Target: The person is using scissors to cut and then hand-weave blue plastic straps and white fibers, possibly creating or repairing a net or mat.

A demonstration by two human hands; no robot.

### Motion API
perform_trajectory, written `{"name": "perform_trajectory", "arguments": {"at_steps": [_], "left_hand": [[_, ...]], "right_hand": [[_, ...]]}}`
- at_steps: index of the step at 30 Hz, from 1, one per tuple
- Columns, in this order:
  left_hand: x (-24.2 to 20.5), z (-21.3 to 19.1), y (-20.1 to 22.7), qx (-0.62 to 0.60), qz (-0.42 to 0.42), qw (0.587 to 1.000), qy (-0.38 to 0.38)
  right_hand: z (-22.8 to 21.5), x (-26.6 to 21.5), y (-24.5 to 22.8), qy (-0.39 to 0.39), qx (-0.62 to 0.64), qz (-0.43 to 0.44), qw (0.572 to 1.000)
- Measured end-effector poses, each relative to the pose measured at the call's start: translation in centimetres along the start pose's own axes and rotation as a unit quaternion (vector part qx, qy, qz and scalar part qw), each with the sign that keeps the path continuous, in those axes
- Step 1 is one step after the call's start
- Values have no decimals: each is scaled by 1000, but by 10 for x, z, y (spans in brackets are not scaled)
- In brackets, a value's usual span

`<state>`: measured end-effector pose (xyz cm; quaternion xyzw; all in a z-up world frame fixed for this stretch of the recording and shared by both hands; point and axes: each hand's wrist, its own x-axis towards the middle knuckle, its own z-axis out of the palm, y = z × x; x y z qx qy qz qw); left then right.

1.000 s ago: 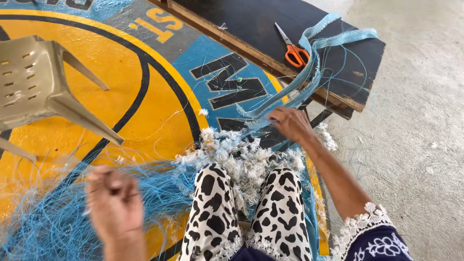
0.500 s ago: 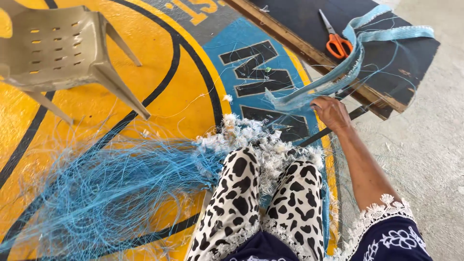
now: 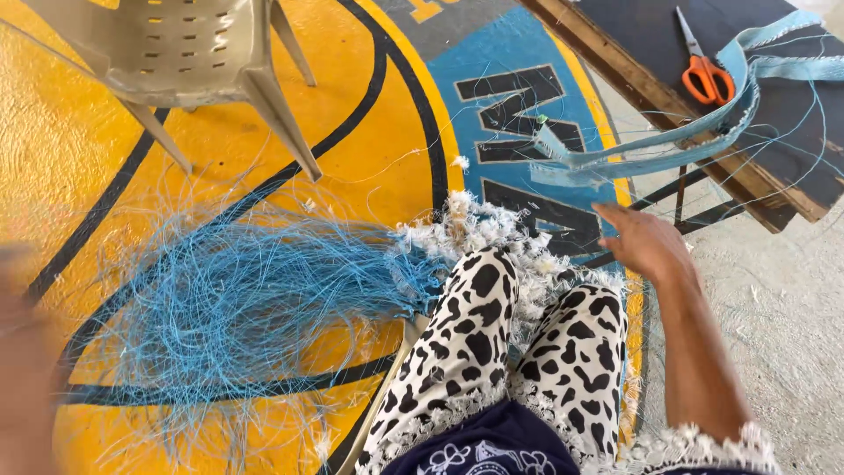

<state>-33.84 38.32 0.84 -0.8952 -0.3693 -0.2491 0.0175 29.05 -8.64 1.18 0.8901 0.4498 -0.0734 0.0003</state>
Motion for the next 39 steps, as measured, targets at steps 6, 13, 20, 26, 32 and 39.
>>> {"name": "perform_trajectory", "arguments": {"at_steps": [6,13,20,26,32,39], "left_hand": [[30,31,314,-339,54,913,-222],[21,28,399,-423,164,823,-341],[-1,28,408,-322,301,850,-290],[7,38,421,-310,397,821,-270],[10,60,414,-485,247,825,-154],[-24,66,448,-514,120,826,-197]], "right_hand": [[-56,-107,-116,142,165,33,975],[-36,-117,-182,186,104,-246,945],[41,-139,-141,-140,494,-10,858],[2,-147,-124,-155,420,-61,892],[39,-160,-67,-42,753,21,656],[25,-150,-139,54,586,7,809]]}}
